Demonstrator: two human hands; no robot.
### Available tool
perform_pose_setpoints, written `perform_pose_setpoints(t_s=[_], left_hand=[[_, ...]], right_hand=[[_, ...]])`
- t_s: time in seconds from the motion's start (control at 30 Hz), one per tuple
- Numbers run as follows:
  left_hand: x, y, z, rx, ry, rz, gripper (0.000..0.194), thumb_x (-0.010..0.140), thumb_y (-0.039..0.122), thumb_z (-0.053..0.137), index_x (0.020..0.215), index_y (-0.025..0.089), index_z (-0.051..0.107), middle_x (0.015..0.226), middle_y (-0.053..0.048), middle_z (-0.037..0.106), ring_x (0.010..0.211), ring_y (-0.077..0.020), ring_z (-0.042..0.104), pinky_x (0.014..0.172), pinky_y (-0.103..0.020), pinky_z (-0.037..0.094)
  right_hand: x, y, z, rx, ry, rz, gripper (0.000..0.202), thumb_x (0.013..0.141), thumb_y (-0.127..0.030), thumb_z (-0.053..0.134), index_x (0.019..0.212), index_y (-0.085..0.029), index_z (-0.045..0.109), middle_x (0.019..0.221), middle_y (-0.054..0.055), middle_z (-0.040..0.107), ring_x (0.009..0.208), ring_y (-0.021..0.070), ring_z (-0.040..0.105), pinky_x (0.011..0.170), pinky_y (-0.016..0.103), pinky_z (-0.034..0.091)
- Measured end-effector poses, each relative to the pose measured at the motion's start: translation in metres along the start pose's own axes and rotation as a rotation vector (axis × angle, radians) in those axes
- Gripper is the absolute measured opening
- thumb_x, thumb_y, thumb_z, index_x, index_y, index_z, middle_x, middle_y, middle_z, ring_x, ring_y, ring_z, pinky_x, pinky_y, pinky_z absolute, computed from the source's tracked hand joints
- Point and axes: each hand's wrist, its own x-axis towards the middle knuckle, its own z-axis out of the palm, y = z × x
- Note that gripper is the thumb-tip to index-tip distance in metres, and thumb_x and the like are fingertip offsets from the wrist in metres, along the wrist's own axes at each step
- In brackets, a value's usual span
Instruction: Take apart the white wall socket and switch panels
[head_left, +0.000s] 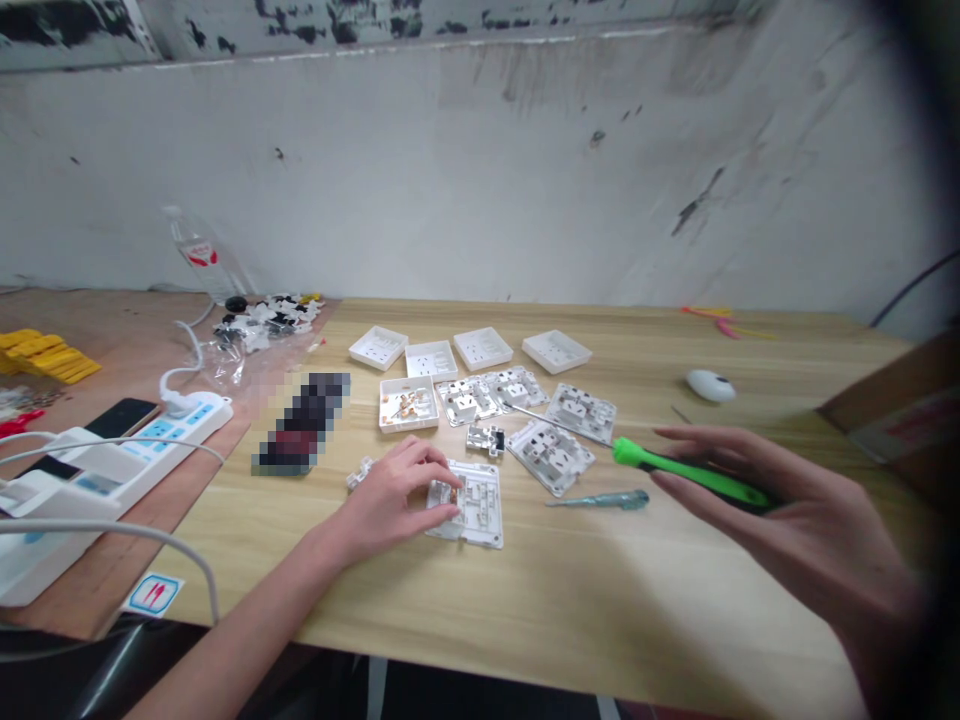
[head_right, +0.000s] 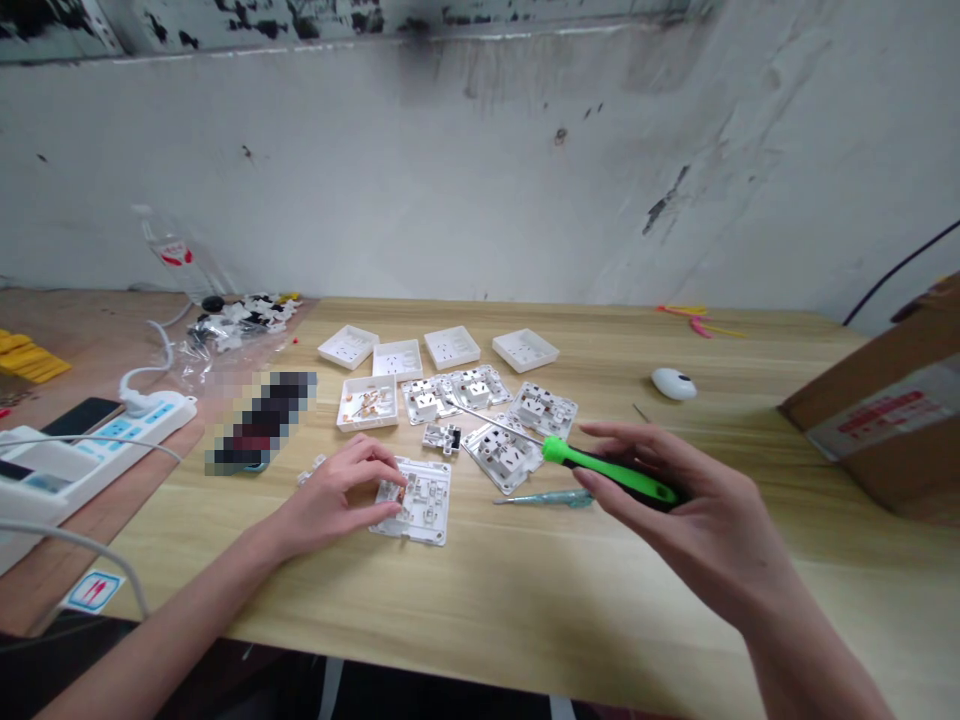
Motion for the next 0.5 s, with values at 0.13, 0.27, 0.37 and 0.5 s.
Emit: perform_pose_setpoints(t_s=[0.13,0.27,0.37,0.5], left_hand=[[0.001,0.000,0.000,0.032,0.026,-0.039,0.015,0.083,0.024,0.065,0.098,0.021,0.067,0.101,-0.006,0.060,0.098,-0.0215,0.053,0.086,-0.038,0.044],[0.001,0.000,0.002,0.048,0.008,-0.025,0.007,0.085,0.023,0.063,0.090,0.021,0.066,0.099,-0.005,0.061,0.095,-0.0206,0.054,0.086,-0.038,0.043],[0.001,0.002,0.003,0.036,0.012,-0.020,0.005,0.085,0.022,0.063,0.089,0.020,0.065,0.099,-0.005,0.061,0.095,-0.0203,0.053,0.085,-0.037,0.042],[0.001,0.003,0.004,0.010,0.013,-0.030,0.003,0.084,0.020,0.063,0.087,0.019,0.064,0.099,-0.004,0.060,0.096,-0.0195,0.053,0.087,-0.036,0.041]], right_hand=[[0.002,-0.019,0.010,0.137,0.200,0.113,0.040,0.061,-0.044,0.077,0.093,-0.023,0.068,0.082,0.003,0.071,0.072,0.0184,0.065,0.066,0.029,0.052],[0.006,-0.028,0.022,0.187,0.291,0.137,0.040,0.059,-0.042,0.079,0.091,-0.022,0.068,0.074,0.001,0.068,0.060,0.0137,0.059,0.059,0.026,0.048],[0.007,-0.028,0.027,0.179,0.219,0.145,0.040,0.060,-0.044,0.079,0.091,-0.023,0.068,0.076,0.001,0.069,0.061,0.0132,0.058,0.057,0.025,0.046],[0.005,-0.022,0.032,0.158,0.163,0.135,0.039,0.061,-0.047,0.077,0.091,-0.024,0.067,0.077,0.000,0.068,0.064,0.0146,0.060,0.059,0.026,0.046]])
